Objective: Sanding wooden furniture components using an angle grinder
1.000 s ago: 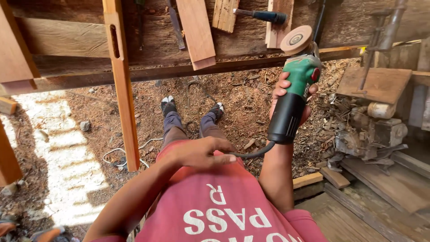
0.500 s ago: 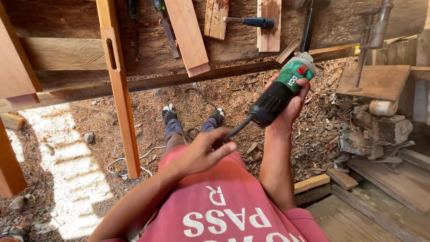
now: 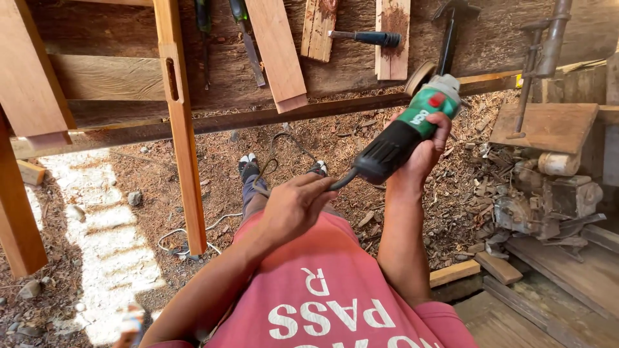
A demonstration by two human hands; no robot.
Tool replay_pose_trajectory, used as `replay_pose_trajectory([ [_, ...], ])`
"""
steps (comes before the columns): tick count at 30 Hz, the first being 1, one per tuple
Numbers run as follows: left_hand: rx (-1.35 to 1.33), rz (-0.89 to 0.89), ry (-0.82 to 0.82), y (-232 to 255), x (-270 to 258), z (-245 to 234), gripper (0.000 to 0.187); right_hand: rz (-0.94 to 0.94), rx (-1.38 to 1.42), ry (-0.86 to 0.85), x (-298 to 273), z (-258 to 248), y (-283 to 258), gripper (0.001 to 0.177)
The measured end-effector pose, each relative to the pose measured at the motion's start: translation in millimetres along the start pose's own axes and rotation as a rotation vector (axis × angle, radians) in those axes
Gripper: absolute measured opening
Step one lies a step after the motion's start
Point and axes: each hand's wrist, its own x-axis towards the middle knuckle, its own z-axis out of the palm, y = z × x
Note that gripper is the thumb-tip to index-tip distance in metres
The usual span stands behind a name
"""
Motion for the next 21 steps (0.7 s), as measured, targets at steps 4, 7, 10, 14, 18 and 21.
replay_pose_trajectory([
  [4,-0.164,0.01,-0.062,-43.6,1.0,-11.2,0.021,-0.105,-0.14,-0.022,-10.4,-12.5,13.6,0.028],
  [7,-0.204,0.047,-0.143,-59.3,-6.5,-6.5,0.022,-0.019,-0.148,-0.123,-22.3,-6.3,15.2,0.052],
  [10,-0.202,0.031,-0.163,-65.7,-12.5,-7.2,0.024,0.017,-0.151,-0.169,-24.6,2.3,18.8,0.063],
  [14,-0.149,0.05,-0.255,-80.4,-27.0,-4.1,0.029,0.082,-0.243,-0.227,-35.5,18.3,24.5,0.065],
  [18,0.027,0.068,-0.382,-122.4,-57.5,23.1,0.033,0.066,-0.371,-0.316,-47.1,12.6,42.5,0.07],
  [21,0.217,-0.016,-0.548,-155.5,-78.0,33.5,0.033,0.096,-0.39,-0.346,-52.5,13.7,48.3,0.073],
])
